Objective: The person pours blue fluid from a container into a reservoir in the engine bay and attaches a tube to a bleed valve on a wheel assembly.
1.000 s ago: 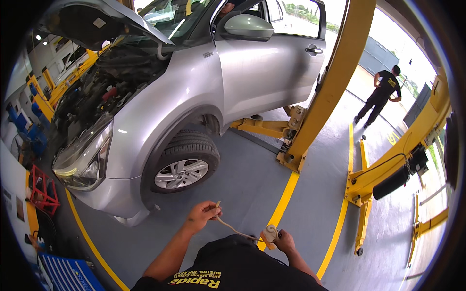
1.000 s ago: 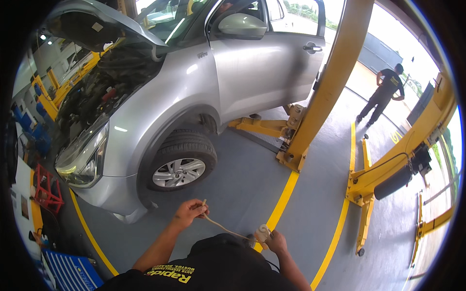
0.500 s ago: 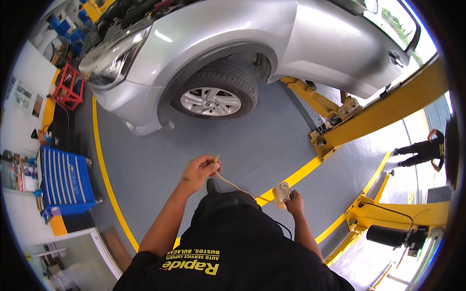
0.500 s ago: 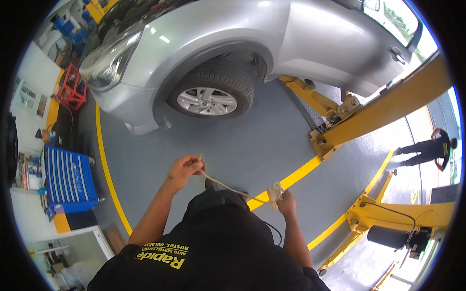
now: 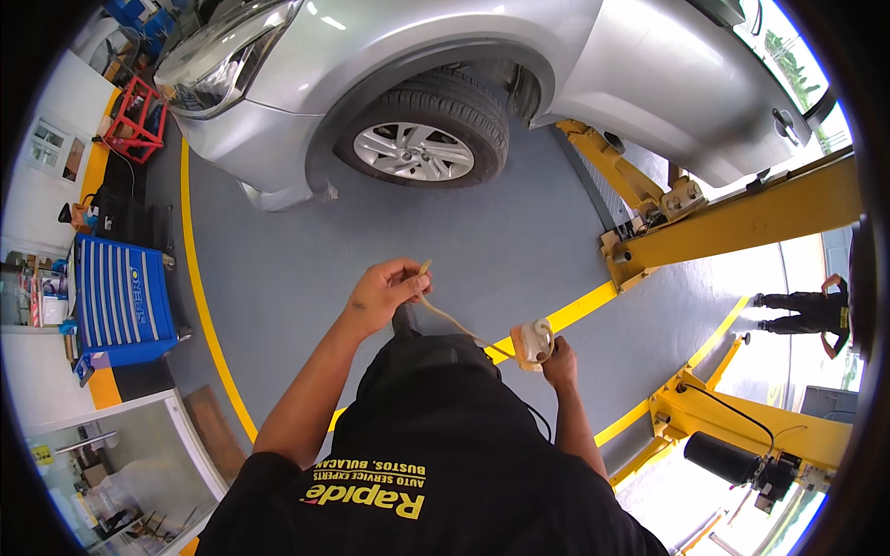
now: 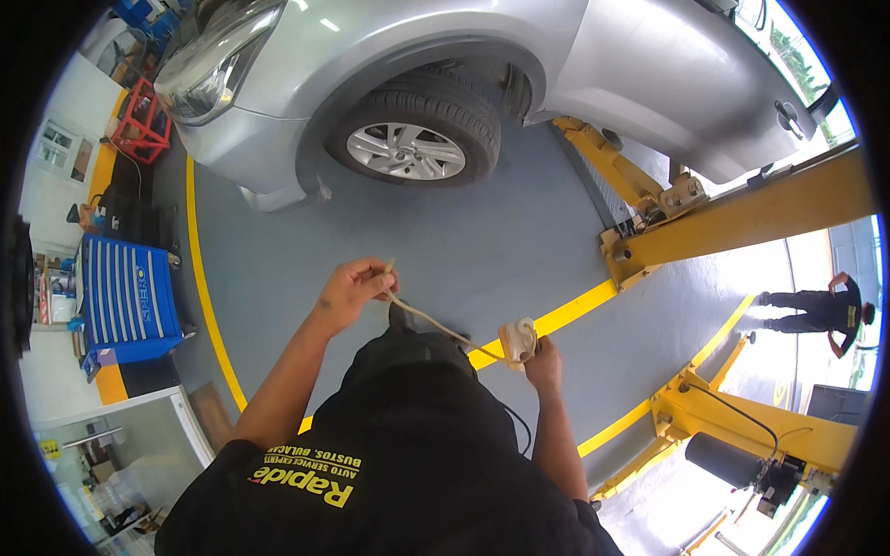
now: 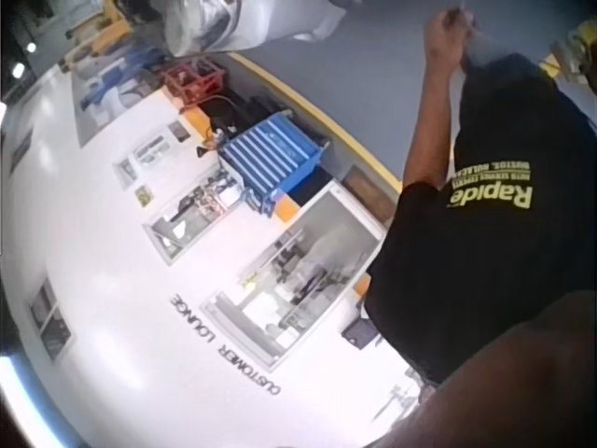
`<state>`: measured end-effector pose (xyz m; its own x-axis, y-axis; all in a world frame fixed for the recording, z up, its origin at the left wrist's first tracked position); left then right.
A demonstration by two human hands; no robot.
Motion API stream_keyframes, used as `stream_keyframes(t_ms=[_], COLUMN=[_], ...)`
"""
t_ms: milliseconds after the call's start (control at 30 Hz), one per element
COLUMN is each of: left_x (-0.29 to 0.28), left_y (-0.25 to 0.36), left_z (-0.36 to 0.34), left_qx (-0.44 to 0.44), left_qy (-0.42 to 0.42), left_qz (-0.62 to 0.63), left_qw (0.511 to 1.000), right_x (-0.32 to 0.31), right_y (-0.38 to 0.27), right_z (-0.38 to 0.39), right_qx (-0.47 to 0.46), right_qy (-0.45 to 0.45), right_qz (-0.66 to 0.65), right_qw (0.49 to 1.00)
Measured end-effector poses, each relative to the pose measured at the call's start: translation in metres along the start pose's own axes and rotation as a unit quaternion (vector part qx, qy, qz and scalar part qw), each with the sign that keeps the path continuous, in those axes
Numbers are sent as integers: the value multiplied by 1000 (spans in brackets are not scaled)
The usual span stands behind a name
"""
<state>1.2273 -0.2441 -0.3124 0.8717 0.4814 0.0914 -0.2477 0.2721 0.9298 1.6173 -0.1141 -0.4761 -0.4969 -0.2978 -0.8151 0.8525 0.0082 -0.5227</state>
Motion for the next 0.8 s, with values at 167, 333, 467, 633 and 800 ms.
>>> stream_keyframes(t_ms=[167, 333, 467, 633, 800], left_x=[1, -1, -4, -6, -7], left_y=[2, 3, 0, 3, 4], left_z=[-3, -2, -1, -1, 0], left_qx=[4, -6, -3, 2, 13], left_qy=[3, 7, 13, 12, 13], left_qz=[-20, -3, 0, -2, -18], left_qw=[1000, 1000, 1000, 1000, 1000], right_x=[1, 8, 10, 14, 15], right_y=[8, 17, 20, 21, 17], right_z=[10, 17, 20, 18, 16], right_qx=[12, 19, 25, 20, 15], right_qy=[-11, -7, -6, -8, -6], right_qz=[20, 32, 37, 44, 39], right_qw=[1000, 999, 999, 999, 999])
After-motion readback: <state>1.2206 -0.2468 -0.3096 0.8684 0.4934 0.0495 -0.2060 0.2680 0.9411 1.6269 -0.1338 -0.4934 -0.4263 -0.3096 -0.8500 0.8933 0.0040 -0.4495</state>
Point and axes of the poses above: each hand's wrist, its own z-axis away from the middle knuckle, its own x-axis out of the palm, y = z × x, the point moved 2 cm from there along -z, towards the middle knuckle, and after that the axes turned 11 degrees about y, right-handed, at the moved point
